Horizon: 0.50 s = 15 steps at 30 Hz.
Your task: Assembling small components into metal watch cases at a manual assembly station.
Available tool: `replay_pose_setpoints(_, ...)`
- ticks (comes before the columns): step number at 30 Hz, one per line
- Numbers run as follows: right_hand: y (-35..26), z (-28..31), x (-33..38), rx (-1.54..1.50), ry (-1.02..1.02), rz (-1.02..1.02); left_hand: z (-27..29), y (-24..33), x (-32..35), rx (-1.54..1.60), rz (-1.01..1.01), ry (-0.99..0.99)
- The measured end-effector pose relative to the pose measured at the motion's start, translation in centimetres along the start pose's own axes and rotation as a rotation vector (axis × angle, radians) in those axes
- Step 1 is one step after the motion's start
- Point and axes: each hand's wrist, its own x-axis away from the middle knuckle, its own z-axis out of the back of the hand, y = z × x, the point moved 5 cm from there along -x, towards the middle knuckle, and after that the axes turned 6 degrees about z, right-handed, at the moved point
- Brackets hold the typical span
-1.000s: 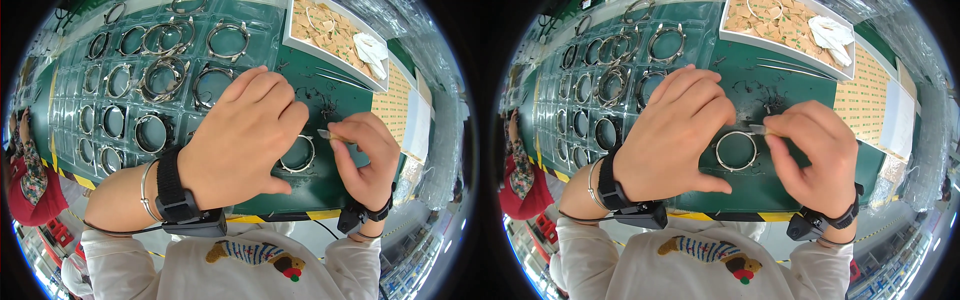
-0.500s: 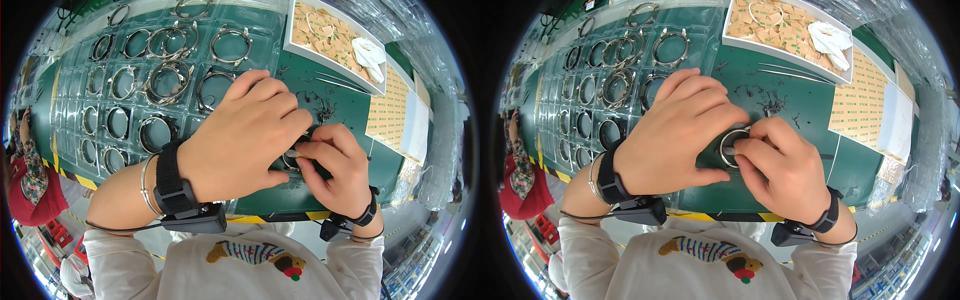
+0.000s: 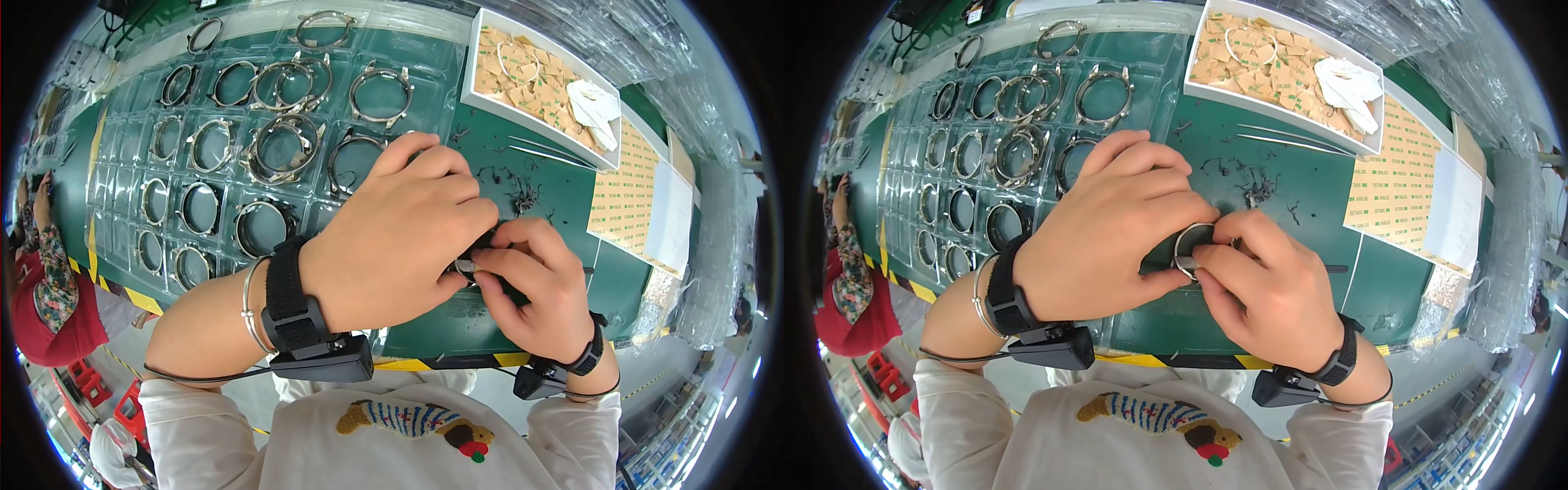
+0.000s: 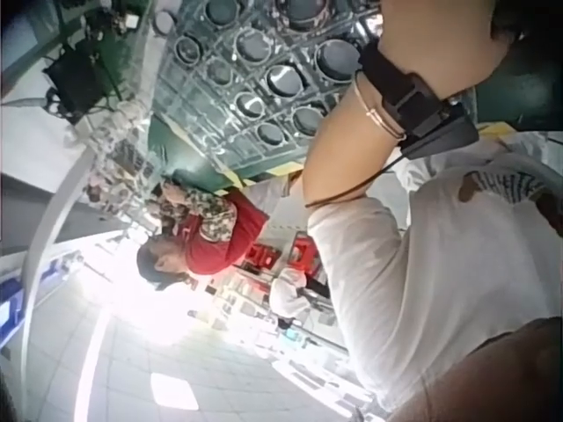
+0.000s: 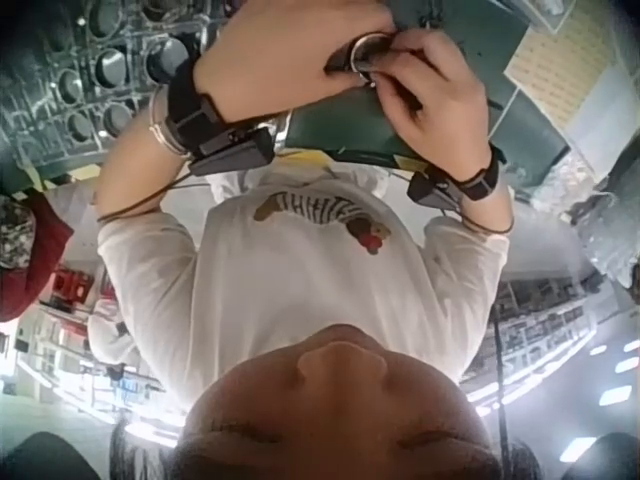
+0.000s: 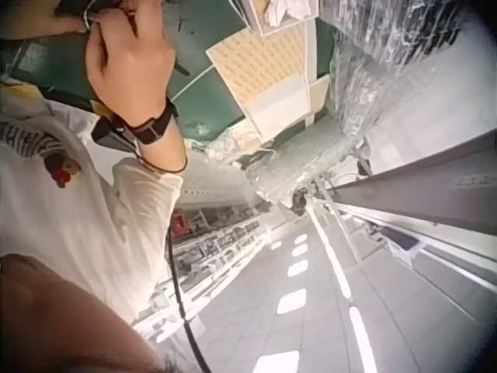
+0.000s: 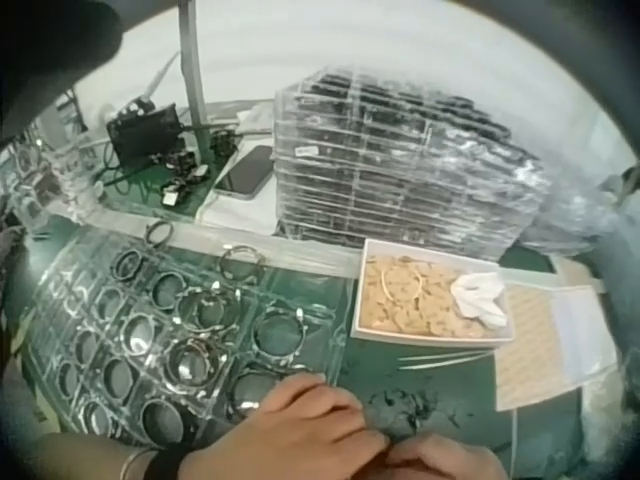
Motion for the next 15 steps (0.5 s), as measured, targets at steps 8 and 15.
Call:
replay_pose_setpoints(8, 0.05, -0.48, 0.07, 0.038, 0.072, 0.045, -0.20, -0.05, -0.08, 0.016, 0.009, -0.001)
replay_pose_setpoints(15, 0.25, -0.07, 0.07, -0.034, -0.023, 0.049, -0.24, 0.08, -0.02, 0.022, 0.015, 0.004)
